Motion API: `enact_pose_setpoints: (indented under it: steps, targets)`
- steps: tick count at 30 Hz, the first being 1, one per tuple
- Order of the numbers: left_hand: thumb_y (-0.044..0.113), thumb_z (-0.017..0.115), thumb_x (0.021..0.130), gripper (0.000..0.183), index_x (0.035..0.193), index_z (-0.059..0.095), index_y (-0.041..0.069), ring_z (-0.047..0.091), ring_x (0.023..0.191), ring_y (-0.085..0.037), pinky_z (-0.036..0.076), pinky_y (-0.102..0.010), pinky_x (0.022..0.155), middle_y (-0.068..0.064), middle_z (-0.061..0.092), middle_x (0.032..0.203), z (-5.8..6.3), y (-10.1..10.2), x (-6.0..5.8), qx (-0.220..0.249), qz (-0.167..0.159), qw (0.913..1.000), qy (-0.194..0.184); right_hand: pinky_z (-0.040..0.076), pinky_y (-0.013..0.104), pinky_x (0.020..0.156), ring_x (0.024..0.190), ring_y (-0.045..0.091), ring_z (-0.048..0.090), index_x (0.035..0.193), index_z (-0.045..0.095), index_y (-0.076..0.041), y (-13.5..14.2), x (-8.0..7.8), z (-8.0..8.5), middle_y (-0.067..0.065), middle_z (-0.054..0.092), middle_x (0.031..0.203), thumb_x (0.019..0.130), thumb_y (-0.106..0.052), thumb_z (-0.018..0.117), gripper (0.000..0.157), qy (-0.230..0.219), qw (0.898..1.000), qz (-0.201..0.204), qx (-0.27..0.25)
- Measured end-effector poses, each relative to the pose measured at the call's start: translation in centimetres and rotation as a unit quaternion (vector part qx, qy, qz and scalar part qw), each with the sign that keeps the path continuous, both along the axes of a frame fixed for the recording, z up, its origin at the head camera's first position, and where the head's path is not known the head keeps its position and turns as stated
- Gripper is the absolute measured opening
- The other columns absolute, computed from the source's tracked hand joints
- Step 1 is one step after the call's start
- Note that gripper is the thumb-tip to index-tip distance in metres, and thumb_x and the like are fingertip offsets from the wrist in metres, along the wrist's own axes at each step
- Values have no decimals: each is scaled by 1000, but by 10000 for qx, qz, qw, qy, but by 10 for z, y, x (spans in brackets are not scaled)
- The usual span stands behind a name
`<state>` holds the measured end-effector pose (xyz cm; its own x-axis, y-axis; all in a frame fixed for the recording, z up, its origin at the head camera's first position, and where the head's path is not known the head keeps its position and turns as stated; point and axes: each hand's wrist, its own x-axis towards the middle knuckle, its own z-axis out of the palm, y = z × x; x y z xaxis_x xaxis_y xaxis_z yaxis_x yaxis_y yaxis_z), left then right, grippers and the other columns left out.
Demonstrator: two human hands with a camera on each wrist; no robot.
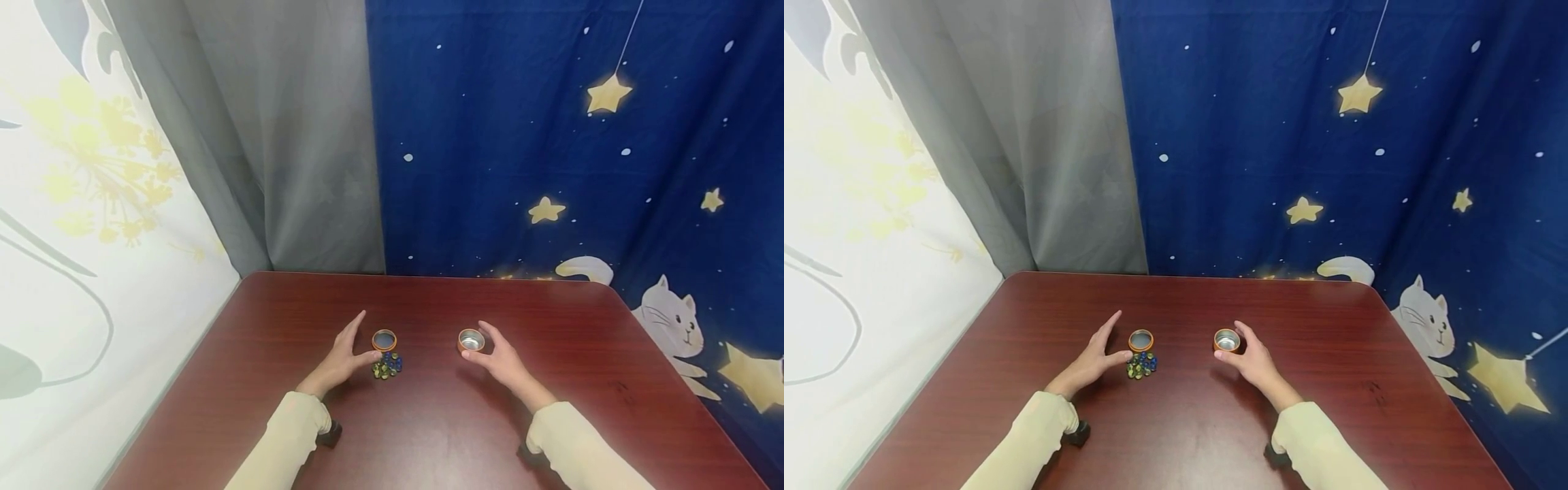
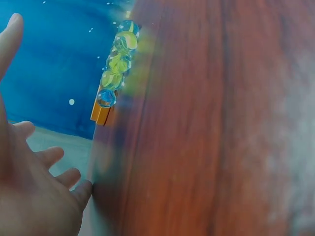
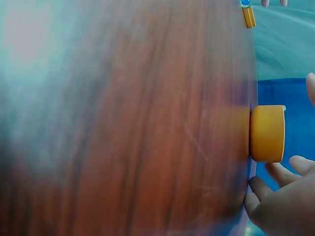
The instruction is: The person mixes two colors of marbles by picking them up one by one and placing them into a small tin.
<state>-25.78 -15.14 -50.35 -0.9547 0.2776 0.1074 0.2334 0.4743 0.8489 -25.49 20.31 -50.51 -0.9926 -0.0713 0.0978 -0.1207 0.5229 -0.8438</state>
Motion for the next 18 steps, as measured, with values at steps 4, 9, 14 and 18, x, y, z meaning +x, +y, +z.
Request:
enact_pose_setpoints:
  steps: [4, 9, 14, 18]
  targets:
    - [38, 73, 87, 91, 156, 17, 22, 12, 144, -37, 18, -64, 107, -13, 16, 159, -2, 0, -1, 227, 175, 9996, -10, 31, 55, 104, 128, 38, 44, 146, 36, -1, -1, 1, -1, 24, 47, 140, 78, -26, 81, 86, -28, 10000, -10, -90]
    - [29, 70, 90, 82, 156, 20, 19, 20, 142, -40, 21, -58, 109, -16, 18, 158, -5, -1, -1, 778, 248, 9967, 6, 29, 56, 105, 129, 39, 42, 146, 36, 0, -2, 1, -1, 25, 46, 141, 78, -23, 82, 85, -86, 9997, -14, -233]
    - [26, 70, 91, 79, 154, 24, 14, 23, 142, -38, 21, -55, 110, -17, 23, 157, -7, -1, -3, 1063, 293, 9939, 63, 27, 56, 106, 132, 38, 39, 145, 38, -1, -3, 0, 0, 24, 45, 143, 77, -17, 82, 83, -184, 9996, -31, -229]
    - [23, 69, 91, 78, 153, 26, 9, 24, 141, -38, 21, -53, 111, -18, 26, 156, -8, -1, -4, 1184, 318, 9923, 149, 29, 56, 106, 131, 39, 40, 145, 39, 0, -4, -1, 0, 23, 45, 142, 76, -13, 81, 81, -215, 9997, -72, -93]
